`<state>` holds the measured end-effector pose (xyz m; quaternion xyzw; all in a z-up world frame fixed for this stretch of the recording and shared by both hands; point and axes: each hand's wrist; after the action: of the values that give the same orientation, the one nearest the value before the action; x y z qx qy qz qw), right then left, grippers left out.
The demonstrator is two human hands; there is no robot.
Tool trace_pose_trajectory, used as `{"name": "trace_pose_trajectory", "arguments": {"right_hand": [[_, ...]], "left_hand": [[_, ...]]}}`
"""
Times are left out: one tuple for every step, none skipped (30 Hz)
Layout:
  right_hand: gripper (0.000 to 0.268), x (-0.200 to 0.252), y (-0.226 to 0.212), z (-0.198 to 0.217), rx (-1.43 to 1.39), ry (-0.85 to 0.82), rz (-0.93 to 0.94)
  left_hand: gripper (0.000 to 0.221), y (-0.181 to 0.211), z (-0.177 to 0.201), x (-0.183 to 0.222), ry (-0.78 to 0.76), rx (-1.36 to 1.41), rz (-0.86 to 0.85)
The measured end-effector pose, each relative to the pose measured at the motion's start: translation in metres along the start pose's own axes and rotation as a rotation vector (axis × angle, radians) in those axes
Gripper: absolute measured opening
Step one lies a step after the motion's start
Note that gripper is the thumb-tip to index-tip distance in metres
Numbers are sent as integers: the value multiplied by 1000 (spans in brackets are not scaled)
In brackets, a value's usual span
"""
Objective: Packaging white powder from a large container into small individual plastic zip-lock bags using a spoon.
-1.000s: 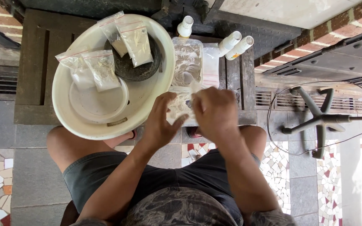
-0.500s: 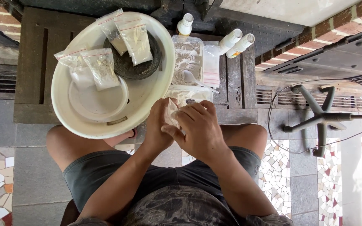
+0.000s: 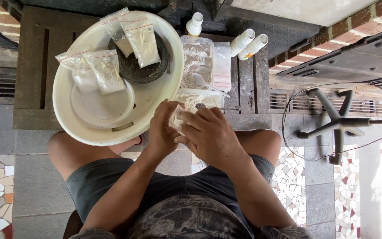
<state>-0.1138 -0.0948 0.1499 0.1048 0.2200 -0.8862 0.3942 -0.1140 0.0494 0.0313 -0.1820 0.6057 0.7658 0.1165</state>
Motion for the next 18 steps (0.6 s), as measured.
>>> {"name": "trace_pose_trajectory", "arguments": {"right_hand": [[21, -1, -1, 0, 0, 0, -1], [16, -1, -2, 1, 9, -2, 10], [13, -3, -2, 1, 18, -3, 24], [13, 3, 4, -5, 19, -3, 25], [13, 9, 10, -12, 47, -1, 21], [12, 15, 15, -18, 75, 1, 17], [12, 14, 16, -18, 75, 1, 16], [12, 14, 16, -18, 88, 12, 5], [13, 14, 16, -18, 101, 22, -7], [13, 14, 14, -19, 101, 22, -8], [12, 14, 13, -20, 68, 4, -6], [13, 13, 12, -21, 35, -14, -4], [13, 11, 8, -20, 35, -15, -4], [12, 9, 5, -19, -3, -17, -10], [12, 7, 1, -19, -42, -20, -15], [12, 8, 3, -20, -43, -20, -14], [14, 9, 4, -22, -60, 9, -11], [17, 10, 6, -24, -77, 38, -7]], "left_hand": [[56, -4, -2, 2, -1, 1, 0], [55, -7, -3, 3, -8, -50, -33], [54, -11, -5, 4, -13, -100, -67], [54, -8, -4, 3, -12, -100, -68], [54, -5, -3, 3, -22, -57, -66], [53, -2, -2, 2, -33, -13, -65], [53, -4, -3, 3, -33, -13, -65], [53, -6, -3, 3, -39, 12, -64], [53, -7, -4, 4, -45, 36, -64], [53, -6, -3, 4, -45, 36, -63], [51, -5, -2, 4, -48, 16, -52], [49, -3, -1, 4, -51, -5, -42], [49, -4, -2, 5, -51, -5, -41], [50, -5, -3, 6, -51, 4, -47], [51, -6, -4, 7, -50, 12, -52], [51, -10, -6, 8, -50, 11, -51], [50, -14, -7, 10, -50, 3, -43], [49, -18, -8, 11, -49, -6, -34]]}}
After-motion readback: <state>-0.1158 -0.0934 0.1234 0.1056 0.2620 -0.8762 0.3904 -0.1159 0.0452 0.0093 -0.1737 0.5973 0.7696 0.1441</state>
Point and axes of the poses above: each hand's wrist, its own x-axis away from the middle knuckle, its own z-axis out of the back of the hand, y = z × x, and after that the axes turned 6 degrees about -x, right-handed
